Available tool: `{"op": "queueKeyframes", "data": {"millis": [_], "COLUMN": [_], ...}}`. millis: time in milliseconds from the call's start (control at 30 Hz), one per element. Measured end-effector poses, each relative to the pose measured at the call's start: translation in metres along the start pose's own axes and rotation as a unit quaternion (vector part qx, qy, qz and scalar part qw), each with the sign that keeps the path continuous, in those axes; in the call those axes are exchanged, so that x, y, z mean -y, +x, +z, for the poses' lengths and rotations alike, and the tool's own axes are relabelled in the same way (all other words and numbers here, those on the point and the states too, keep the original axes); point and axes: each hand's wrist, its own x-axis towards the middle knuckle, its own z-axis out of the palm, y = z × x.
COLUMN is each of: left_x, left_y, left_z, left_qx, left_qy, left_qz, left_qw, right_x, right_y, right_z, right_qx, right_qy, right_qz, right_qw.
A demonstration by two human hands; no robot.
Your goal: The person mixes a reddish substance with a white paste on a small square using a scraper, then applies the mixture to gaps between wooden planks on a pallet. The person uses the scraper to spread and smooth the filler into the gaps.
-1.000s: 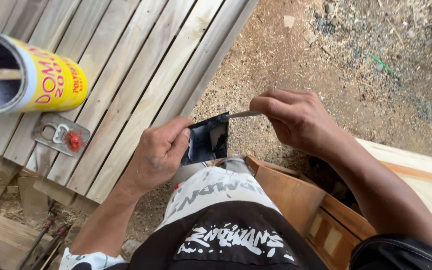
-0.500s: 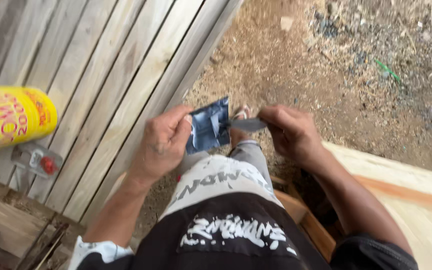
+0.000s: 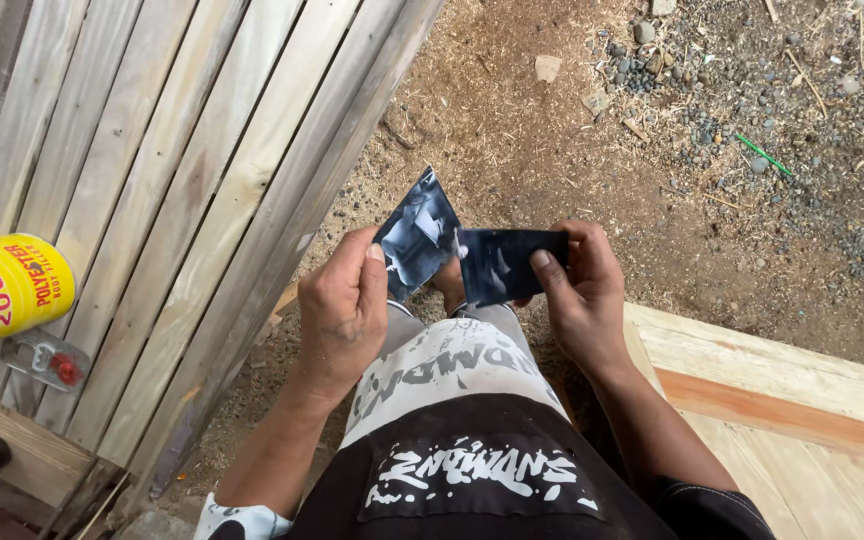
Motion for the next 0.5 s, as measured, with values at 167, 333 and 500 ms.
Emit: {"op": "queueKeyframes", "data": {"millis": [167,333,500], "left_x": [-0.003,0.002,0.002], "left_y": [0.007,0.014,0.036], "left_z": [0.011,0.01,-0.003], "left_qx": [0.013,0.037,0.051], "left_qy": [-0.029,-0.037,-0.055], "left_qz": [0.017,0.05,0.044], "left_qw": [0.999,0.997,0.996], "right_x": [-0.003,0.003,0.016], "right_y": [0.015,0.024,0.041], "right_z": [0.009,0.023,0.043], "right_qx": [-0.048,-0.051,-0.03], "right_qy": [-0.033,-0.003,-0.014], "right_qz": [0.004,0.02,-0.012], "right_qw": [0.998,0.998,0.999]}}
